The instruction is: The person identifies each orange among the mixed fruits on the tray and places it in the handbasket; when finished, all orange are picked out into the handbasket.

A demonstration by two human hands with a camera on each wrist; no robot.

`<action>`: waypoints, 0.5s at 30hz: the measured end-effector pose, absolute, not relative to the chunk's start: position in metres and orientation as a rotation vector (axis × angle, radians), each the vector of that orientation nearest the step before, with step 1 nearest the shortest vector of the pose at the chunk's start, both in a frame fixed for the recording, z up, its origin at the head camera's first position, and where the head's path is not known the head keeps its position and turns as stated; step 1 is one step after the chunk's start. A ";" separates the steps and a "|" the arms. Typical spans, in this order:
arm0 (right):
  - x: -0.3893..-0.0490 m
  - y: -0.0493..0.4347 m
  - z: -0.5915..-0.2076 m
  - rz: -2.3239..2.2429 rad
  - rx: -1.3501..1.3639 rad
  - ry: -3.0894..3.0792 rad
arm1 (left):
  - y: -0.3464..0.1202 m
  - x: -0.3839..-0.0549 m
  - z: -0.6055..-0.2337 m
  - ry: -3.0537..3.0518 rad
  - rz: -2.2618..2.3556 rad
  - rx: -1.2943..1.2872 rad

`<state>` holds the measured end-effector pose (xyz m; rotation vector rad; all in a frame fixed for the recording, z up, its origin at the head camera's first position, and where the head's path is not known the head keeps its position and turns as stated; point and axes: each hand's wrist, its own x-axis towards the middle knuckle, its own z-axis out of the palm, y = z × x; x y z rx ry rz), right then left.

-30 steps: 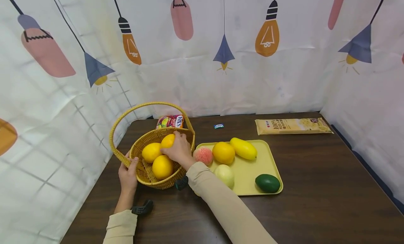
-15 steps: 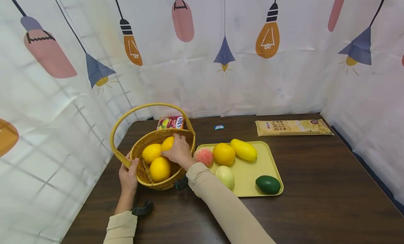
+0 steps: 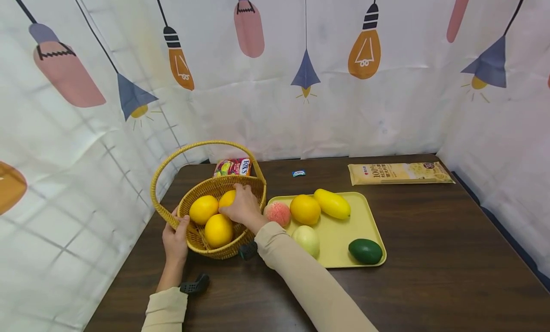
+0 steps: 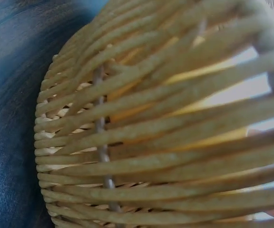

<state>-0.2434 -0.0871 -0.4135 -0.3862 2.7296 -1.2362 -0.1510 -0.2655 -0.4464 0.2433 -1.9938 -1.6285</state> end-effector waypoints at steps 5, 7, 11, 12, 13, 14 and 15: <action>-0.226 -0.086 -0.404 -1.119 -0.561 2.789 | -0.265 -0.151 -0.446 -1.986 -1.639 0.258; -0.219 -0.084 -0.400 -1.109 -0.630 2.783 | -0.264 -0.150 -0.446 -1.994 -1.626 0.270; -0.210 -0.074 -0.397 -1.175 -0.660 2.750 | -0.263 -0.150 -0.445 -2.010 -1.619 0.282; -0.209 -0.071 -0.398 -1.199 -0.662 2.743 | -0.263 -0.150 -0.445 -2.016 -1.617 0.285; -0.208 -0.067 -0.399 -1.223 -0.670 2.736 | -0.263 -0.150 -0.445 -2.019 -1.618 0.290; -0.207 -0.062 -0.401 -1.243 -0.683 2.731 | -0.263 -0.150 -0.445 -2.022 -1.624 0.297; -0.206 -0.057 -0.402 -1.270 -0.698 2.724 | -0.262 -0.150 -0.444 -2.027 -1.622 0.302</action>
